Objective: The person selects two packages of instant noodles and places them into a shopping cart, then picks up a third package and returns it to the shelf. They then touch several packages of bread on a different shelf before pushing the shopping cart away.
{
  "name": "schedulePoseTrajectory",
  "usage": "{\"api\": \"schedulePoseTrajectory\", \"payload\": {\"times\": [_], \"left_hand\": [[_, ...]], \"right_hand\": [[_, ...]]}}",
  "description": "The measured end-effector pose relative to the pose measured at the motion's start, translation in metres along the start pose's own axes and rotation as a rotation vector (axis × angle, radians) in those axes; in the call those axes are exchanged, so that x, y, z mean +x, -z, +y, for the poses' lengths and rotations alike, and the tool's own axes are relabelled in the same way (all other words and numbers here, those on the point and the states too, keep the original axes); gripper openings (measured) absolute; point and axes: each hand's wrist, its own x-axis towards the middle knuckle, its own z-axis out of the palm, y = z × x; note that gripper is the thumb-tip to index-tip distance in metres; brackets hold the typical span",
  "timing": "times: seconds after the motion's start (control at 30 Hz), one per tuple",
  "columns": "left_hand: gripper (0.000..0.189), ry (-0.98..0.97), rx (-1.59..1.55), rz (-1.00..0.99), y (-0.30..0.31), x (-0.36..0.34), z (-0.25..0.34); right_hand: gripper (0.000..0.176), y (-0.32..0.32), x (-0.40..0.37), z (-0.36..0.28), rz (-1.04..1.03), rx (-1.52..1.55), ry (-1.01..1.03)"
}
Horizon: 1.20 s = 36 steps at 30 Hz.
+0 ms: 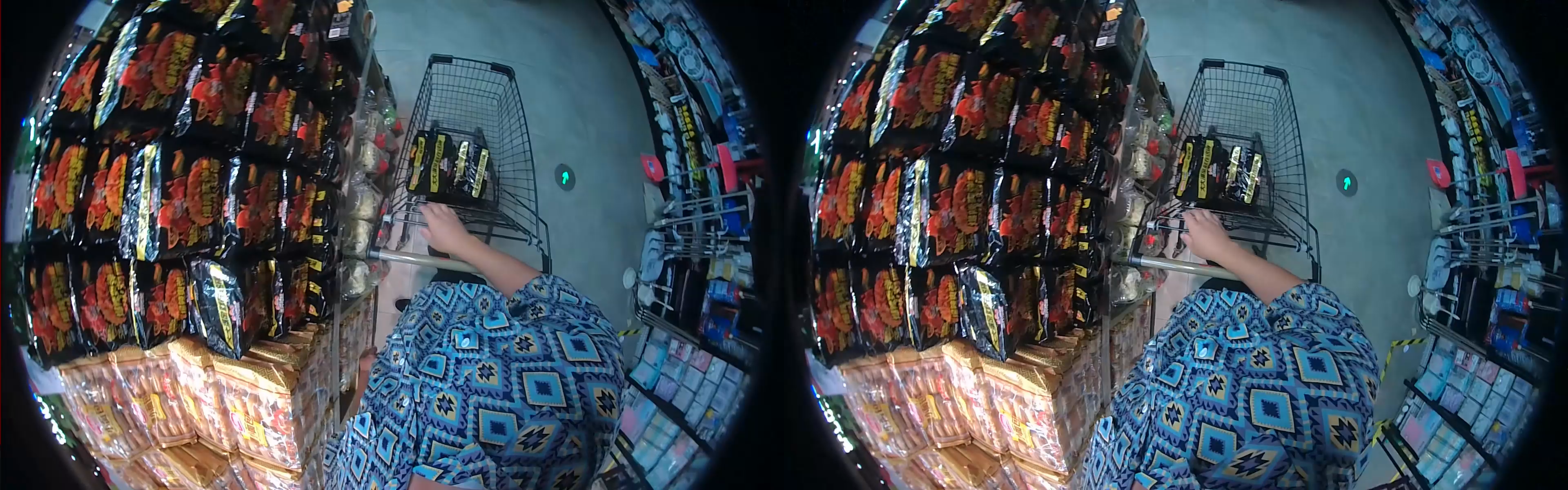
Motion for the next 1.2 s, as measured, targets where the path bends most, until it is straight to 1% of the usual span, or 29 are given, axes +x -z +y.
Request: {"api": "schedulePoseTrajectory", "payload": {"times": [0.03, 0.1, 0.13, 0.17, 0.23, 0.27, 0.3, 0.33, 0.37, 0.4, 0.43, 0.5, 0.57, 0.6, 0.63, 0.67, 0.7, 0.73, 0.77, 0.83, 0.9, 1.0, 1.03, 1.1, 1.17, 1.2], "left_hand": [[0.034, 0.008, -0.008, 0.013, -0.001, -0.001, 0.004], [0.033, 0.016, -0.025, 0.045, -0.001, -0.006, 0.012], [0.028, 0.111, -0.125, -0.251, 0.001, -0.037, 0.062], [0.028, 0.109, -0.125, -0.244, -0.018, -0.05, 0.088], [0.026, -0.047, 0.073, 0.035, -0.058, -0.072, 0.12], [0.022, -0.066, 0.081, 0.0, -0.063, -0.07, 0.128], [0.022, -0.064, 0.076, 0.006, -0.073, -0.074, 0.138], [0.03, -0.083, 0.07, 0.012, -0.083, -0.08, 0.147], [0.039, -0.105, 0.063, 0.019, -0.091, -0.089, 0.154], [0.038, -0.155, 0.061, 0.019, -0.098, -0.099, 0.157], [0.023, -0.155, 0.105, 0.033, -0.106, -0.111, 0.164], [0.026, -0.104, 0.07, 0.048, -0.101, -0.111, 0.15], [0.027, -0.07, 0.052, -0.016, -0.079, -0.1, 0.12], [0.029, -0.062, 0.052, 0.022, -0.072, -0.1, 0.109], [0.03, -0.049, 0.05, 0.057, -0.066, -0.101, 0.096], [0.032, -0.032, 0.09, 0.101, -0.059, -0.105, 0.088], [0.032, 0.033, 0.08, 0.135, -0.05, -0.107, 0.076], [0.032, 0.098, 0.069, 0.164, -0.046, -0.105, 0.072], [0.031, 0.12, 0.065, 0.21, -0.047, -0.117, 0.077], [0.029, 0.128, -0.028, 0.221, -0.04, -0.12, 0.074], [0.03, 0.114, -0.067, 0.232, -0.037, -0.117, 0.076], [0.031, 0.071, -0.117, 0.202, -0.044, -0.107, 0.092], [0.031, 0.024, -0.102, 0.159, -0.046, -0.102, 0.099], [0.031, -0.031, -0.109, 0.114, -0.052, -0.1, 0.115], [0.032, -0.209, -0.096, -0.111, -0.059, -0.107, 0.145], [0.032, -0.22, -0.112, -0.115, -0.066, -0.12, 0.164]], "right_hand": [[0.049, 0.006, 0.006, -0.003, -0.004, 0.002, -0.01], [0.042, 0.018, 0.027, -0.003, -0.139, 0.176, -0.152], [0.036, 0.011, 0.043, 0.011, -0.036, 0.26, -0.122], [0.032, 0.013, 0.057, 0.015, 0.053, 0.229, -0.184], [0.03, 0.025, 0.089, 0.025, 0.001, 0.335, -0.39], [0.033, 0.02, 0.105, 0.04, -0.011, 0.303, -0.457], [0.036, 0.005, 0.121, 0.06, -0.023, 0.269, -0.522], [0.04, -0.014, 0.135, 0.08, -0.021, 0.193, -0.582], [0.047, -0.02, 0.148, 0.092, -0.117, 0.208, -0.659], [0.052, -0.029, 0.152, 0.1, -0.136, 0.23, -0.71], [0.057, -0.038, 0.16, 0.11, -0.156, 0.251, -0.753], [0.063, -0.068, 0.17, 0.131, -0.085, 0.264, -0.783], [0.064, -0.078, 0.175, 0.135, -0.142, 0.387, -0.851], [0.064, -0.092, 0.178, 0.145, -0.108, 0.295, -0.822], [0.058, -0.075, 0.176, 0.134, -0.183, 0.369, -0.839], [0.05, -0.093, 0.178, 0.151, -0.163, 0.335, -0.766], [0.044, -0.087, 0.177, 0.149, -0.16, 0.364, -0.72], [0.039, -0.099, 0.178, 0.164, -0.116, 0.463, -0.688], [0.034, -0.09, 0.177, 0.163, -0.103, 0.468, -0.643], [0.033, -0.067, 0.172, 0.162, -0.066, 0.398, -0.522], [0.031, -0.042, 0.167, 0.167, 0.01, 0.431, -0.534], [0.025, 0.01, 0.167, 0.152, 0.067, 0.639, -0.573], [0.023, 0.025, 0.17, 0.146, 0.089, 0.733, -0.582], [0.022, 0.06, 0.168, 0.118, 0.164, 0.719, -0.465], [0.023, 0.097, 0.161, 0.085, 0.219, 0.705, -0.344], [0.023, 0.118, 0.151, 0.062, 0.245, 0.652, -0.278]]}}
